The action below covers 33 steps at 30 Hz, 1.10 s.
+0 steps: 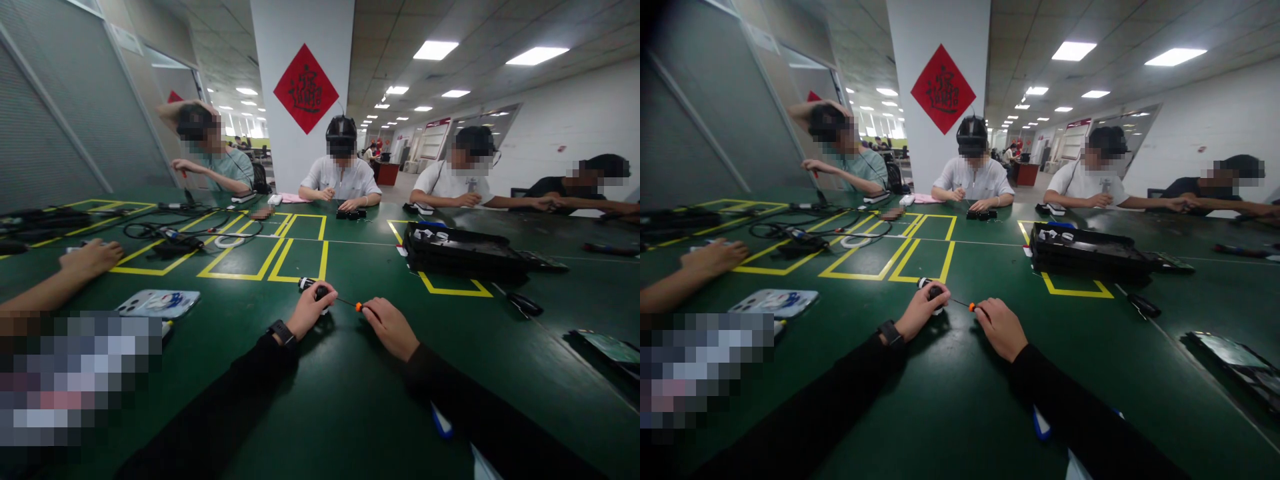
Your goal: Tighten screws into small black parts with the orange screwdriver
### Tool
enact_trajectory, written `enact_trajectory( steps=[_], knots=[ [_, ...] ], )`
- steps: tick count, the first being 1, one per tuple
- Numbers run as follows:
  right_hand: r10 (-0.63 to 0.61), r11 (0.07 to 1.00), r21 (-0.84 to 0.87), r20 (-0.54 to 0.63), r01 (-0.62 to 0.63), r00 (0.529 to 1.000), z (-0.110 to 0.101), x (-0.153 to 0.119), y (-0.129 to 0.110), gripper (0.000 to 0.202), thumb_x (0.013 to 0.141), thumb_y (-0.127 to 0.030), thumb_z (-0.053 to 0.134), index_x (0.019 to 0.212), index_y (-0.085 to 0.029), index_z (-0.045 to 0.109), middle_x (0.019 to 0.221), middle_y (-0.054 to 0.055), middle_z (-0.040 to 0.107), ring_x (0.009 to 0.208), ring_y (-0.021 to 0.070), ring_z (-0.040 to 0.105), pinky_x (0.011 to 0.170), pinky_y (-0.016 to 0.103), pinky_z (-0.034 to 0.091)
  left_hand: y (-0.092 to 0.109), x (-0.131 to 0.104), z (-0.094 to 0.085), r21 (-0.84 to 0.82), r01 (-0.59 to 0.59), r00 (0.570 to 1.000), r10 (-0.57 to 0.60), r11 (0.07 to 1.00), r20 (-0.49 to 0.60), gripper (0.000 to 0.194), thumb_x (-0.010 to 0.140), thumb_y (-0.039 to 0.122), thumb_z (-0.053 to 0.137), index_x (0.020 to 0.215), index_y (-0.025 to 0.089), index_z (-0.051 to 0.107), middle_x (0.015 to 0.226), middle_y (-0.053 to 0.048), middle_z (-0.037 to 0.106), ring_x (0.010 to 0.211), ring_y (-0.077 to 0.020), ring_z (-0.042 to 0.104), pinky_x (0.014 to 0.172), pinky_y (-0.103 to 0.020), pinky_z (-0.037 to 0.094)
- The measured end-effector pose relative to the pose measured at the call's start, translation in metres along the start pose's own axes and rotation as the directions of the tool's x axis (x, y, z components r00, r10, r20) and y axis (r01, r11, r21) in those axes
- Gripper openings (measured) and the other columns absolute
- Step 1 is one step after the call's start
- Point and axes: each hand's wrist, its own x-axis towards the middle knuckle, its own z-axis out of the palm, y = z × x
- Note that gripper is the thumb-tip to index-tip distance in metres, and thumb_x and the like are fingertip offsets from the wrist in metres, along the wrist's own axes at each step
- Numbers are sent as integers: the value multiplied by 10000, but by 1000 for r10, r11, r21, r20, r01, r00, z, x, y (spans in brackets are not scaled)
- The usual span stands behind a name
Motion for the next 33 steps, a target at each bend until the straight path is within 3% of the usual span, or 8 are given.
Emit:
enact_trajectory(
  steps=[5,9,14,18,28,33],
  knots=[
    [2,1000,26,-71,0,998,0,-1,0,161,813,-269,479,935,-206,562,924,40,498,785,140,510,720,264,400,-1,2,1,79,-48,999,49,996,-10,182,665,329,608,747,166,616,718,-16,576,652,-120,498,600,-212,387],
    [-13,999,45,-52,15,999,0,0,1,171,808,-280,490,944,-202,556,911,42,534,825,156,504,748,285,397,-1,0,3,123,-69,998,67,990,21,192,659,338,615,737,163,605,684,-4,559,619,-107,487,580,-206,384],
    [9,1000,23,-12,-9,1000,0,0,-1,262,859,-344,389,940,-187,581,858,57,586,815,176,503,739,318,395,-3,1,3,-95,53,996,-46,994,70,277,732,415,521,761,147,581,600,6,512,540,-86,470,528,-190,376],
    [-7,1000,23,-37,8,999,1,-1,-5,254,836,-355,435,954,-188,585,892,68,592,828,184,512,750,327,396,-5,4,1,-247,116,993,-108,962,48,355,768,455,449,744,126,582,615,-13,515,541,-91,489,525,-195,391],
    [-50,998,27,-66,51,997,-4,-1,-14,220,826,-334,458,949,-203,585,882,66,585,824,190,515,748,323,398,-3,4,3,-361,135,989,-146,923,-2,339,747,453,476,714,132,577,596,1,505,488,-75,473,475,-184,380],
    [-72,997,21,-76,74,995,-5,-2,-14,206,820,-323,473,952,-214,587,875,59,581,826,188,510,749,315,398,-3,4,3,-374,110,994,-110,921,22,338,763,452,450,723,135,559,569,14,478,473,-70,462,462,-180,365]
  ],
)
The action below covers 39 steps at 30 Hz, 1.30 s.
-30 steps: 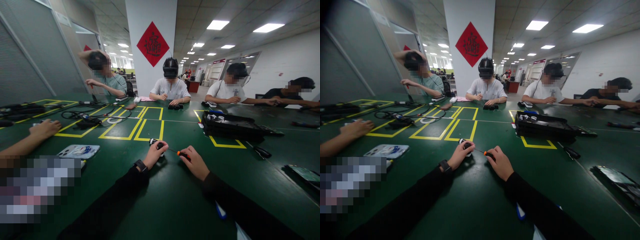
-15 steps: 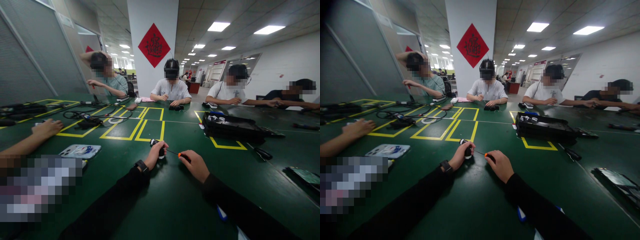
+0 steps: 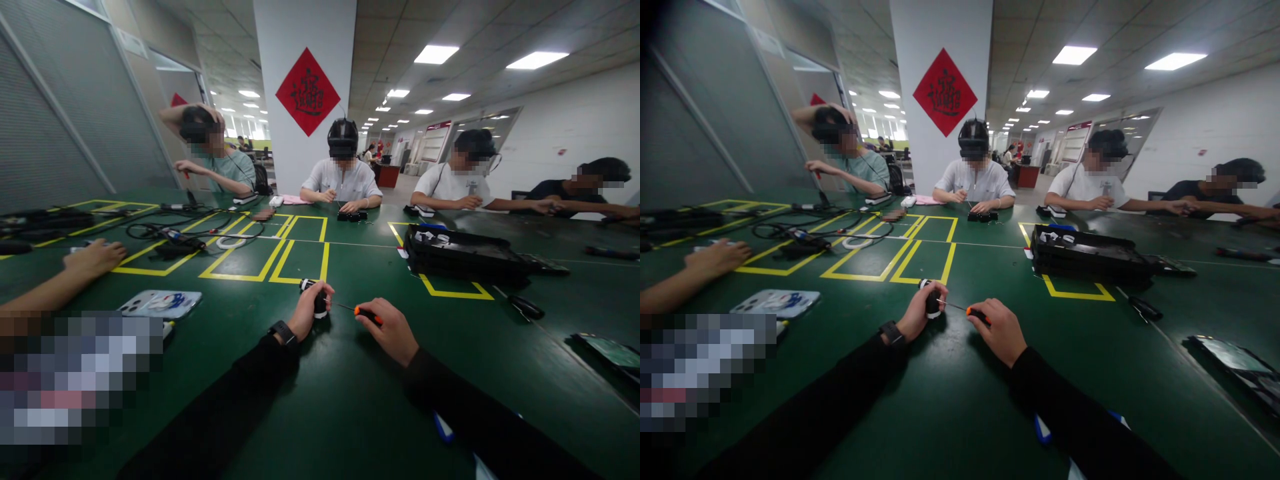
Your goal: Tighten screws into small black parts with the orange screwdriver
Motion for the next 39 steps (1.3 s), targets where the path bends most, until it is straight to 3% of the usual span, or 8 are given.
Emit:
enact_trajectory(
  steps=[7,13,17,27,33,39],
  knots=[
    [27,1000,7,-19,-27,999,2,-1,2,218,807,-334,488,970,-230,589,871,48,573,784,172,532,715,283,409,1,-2,1,64,1,1000,-1,998,-10,327,736,463,483,710,144,548,571,18,487,464,-75,460,469,-194,362],
    [58,998,-25,21,-58,998,4,-2,5,263,799,-340,491,1032,-240,561,950,48,583,820,174,545,728,286,412,3,-5,2,408,-145,989,148,902,25,205,639,343,636,680,159,558,549,35,495,502,-81,437,513,-197,340],
    [88,994,-66,78,-83,993,5,-2,7,257,839,-351,410,966,-212,585,875,51,600,804,176,539,705,294,408,1,-4,-1,497,-210,976,212,842,52,188,657,333,623,651,161,548,589,28,505,532,-86,434,534,-204,340],
    [106,994,-36,58,-104,993,6,-1,11,230,804,-346,481,995,-245,560,919,29,576,819,161,539,735,288,408,-1,-3,-1,490,-185,980,196,852,28,191,643,330,634,632,162,544,551,33,484,503,-88,415,517,-211,318],
    [86,996,11,73,-87,994,10,0,15,235,854,-313,391,955,-200,571,893,47,583,842,164,519,754,300,402,-1,-1,-3,496,-185,981,191,848,39,190,662,322,619,732,163,544,613,34,503,535,-83,437,541,-204,341],
    [49,997,57,30,-51,998,9,0,15,185,807,-264,482,971,-214,549,934,36,546,839,155,518,762,291,408,-4,1,-6,530,-172,985,154,830,78,195,699,337,576,760,162,516,614,44,479,530,-75,430,530,-198,351]
  ],
)
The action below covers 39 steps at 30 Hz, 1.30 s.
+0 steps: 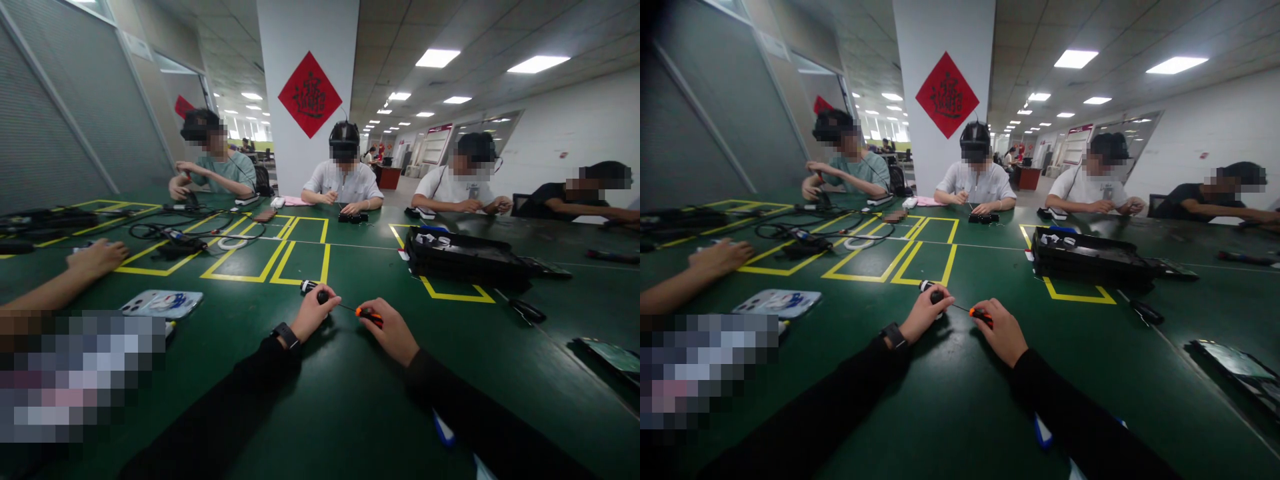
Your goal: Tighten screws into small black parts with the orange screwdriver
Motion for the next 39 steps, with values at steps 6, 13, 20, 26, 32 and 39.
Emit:
enact_trajectory(
  steps=[6,13,20,26,32,39],
  knots=[
    [25,999,47,24,-26,999,3,0,0,218,834,-295,439,993,-193,547,931,54,553,848,163,517,770,302,408,1,-2,0,-25,28,1000,-28,999,-8,202,698,304,563,841,170,516,612,49,485,531,-74,453,535,-196,369],
    [15,997,81,27,-17,1000,3,2,8,161,812,-263,483,925,-184,567,901,43,555,862,163,505,793,309,401,6,-3,0,-19,49,999,-48,999,15,237,701,383,552,775,159,529,587,39,487,523,-79,444,496,-190,348],
    [25,991,132,31,-29,999,3,4,8,197,850,-271,413,917,-177,573,894,49,542,851,154,507,788,301,404,6,-2,0,19,-12,1000,11,1000,16,233,668,350,604,771,154,529,637,32,504,554,-79,456,544,-200,365],
    [-8,994,106,37,4,999,4,5,9,231,866,-254,377,856,-178,595,883,58,542,875,164,497,822,318,385,5,-3,0,-76,78,996,-75,994,44,252,702,402,557,774,164,522,573,44,487,505,-72,445,505,-188,352],
    [20,993,112,46,-25,999,2,3,8,149,798,-271,504,908,-180,545,893,40,542,826,154,507,759,295,406,6,-2,2,-217,108,994,-100,970,45,305,741,456,486,760,153,525,597,30,491,534,-73,478,542,-193,377],
    [31,989,145,47,-38,998,1,4,5,239,874,-285,351,889,-170,560,883,52,544,833,147,505,786,289,396,9,-3,2,-239,105,994,-91,965,66,302,742,450,486,754,151,523,631,22,484,555,-75,482,553,-195,383]
  ],
)
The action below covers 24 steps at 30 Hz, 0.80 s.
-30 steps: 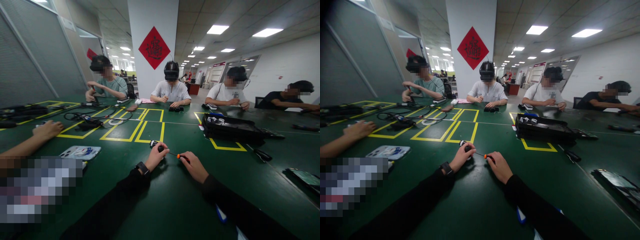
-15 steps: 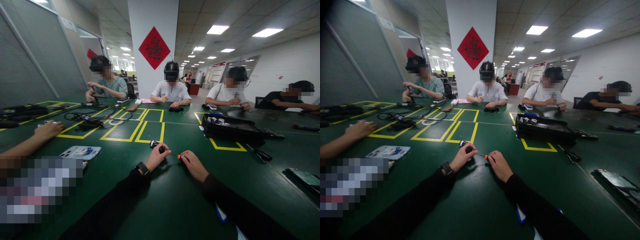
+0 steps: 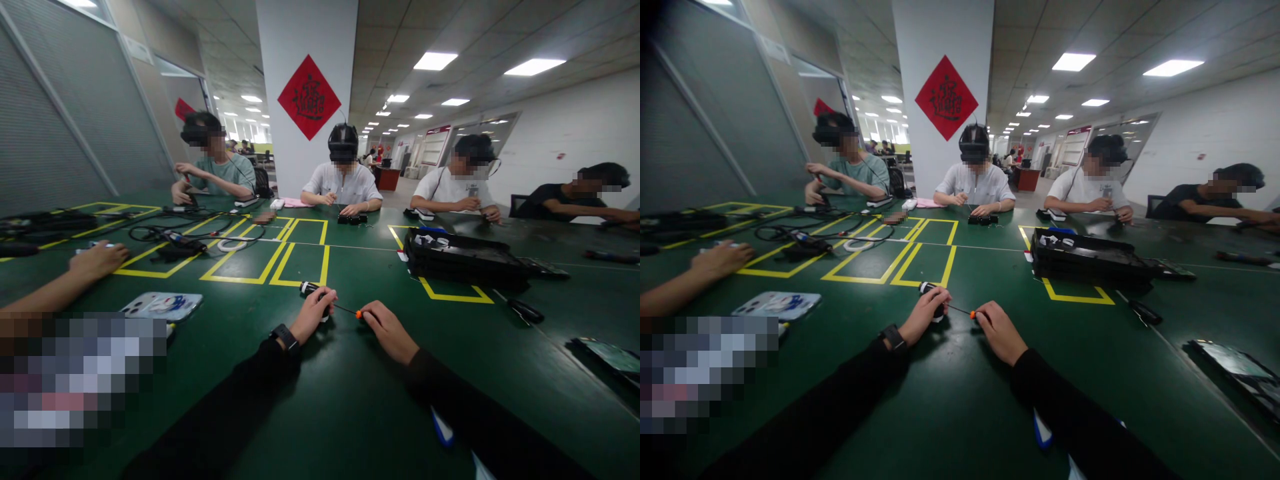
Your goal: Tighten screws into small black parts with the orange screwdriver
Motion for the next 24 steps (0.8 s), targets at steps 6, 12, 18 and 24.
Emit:
enact_trajectory(
  steps=[6,12,18,24],
  knots=[
    [-23,1000,-10,9,23,1000,-1,1,0,196,851,-254,397,849,-169,574,876,54,546,830,153,512,778,293,403,2,0,0,1,-2,1000,2,1000,-3,310,739,458,485,748,151,524,626,22,484,554,-77,482,556,-198,388],
    [31,999,13,25,-31,999,-2,-1,-1,153,758,-234,536,897,-170,533,858,30,559,780,146,525,727,292,429,-1,0,0,76,5,1000,-6,997,6,326,742,470,476,757,148,526,617,18,491,553,-83,491,551,-200,392],
    [-4,1000,1,10,4,1000,-2,0,-1,167,832,-227,419,859,-165,571,882,52,552,833,149,515,775,294,407,-6,2,-2,72,-20,999,17,997,33,291,758,438,476,765,151,525,604,24,484,555,-81,487,546,-194,378],
    [-14,999,-35,-3,14,1000,-1,0,-1,128,807,-219,455,833,-166,569,862,43,547,810,150,509,754,290,404,-1,1,-1,22,6,1000,-7,1000,24,301,746,447,484,749,149,527,623,22,486,558,-79,486,558,-197,393]
  ],
)
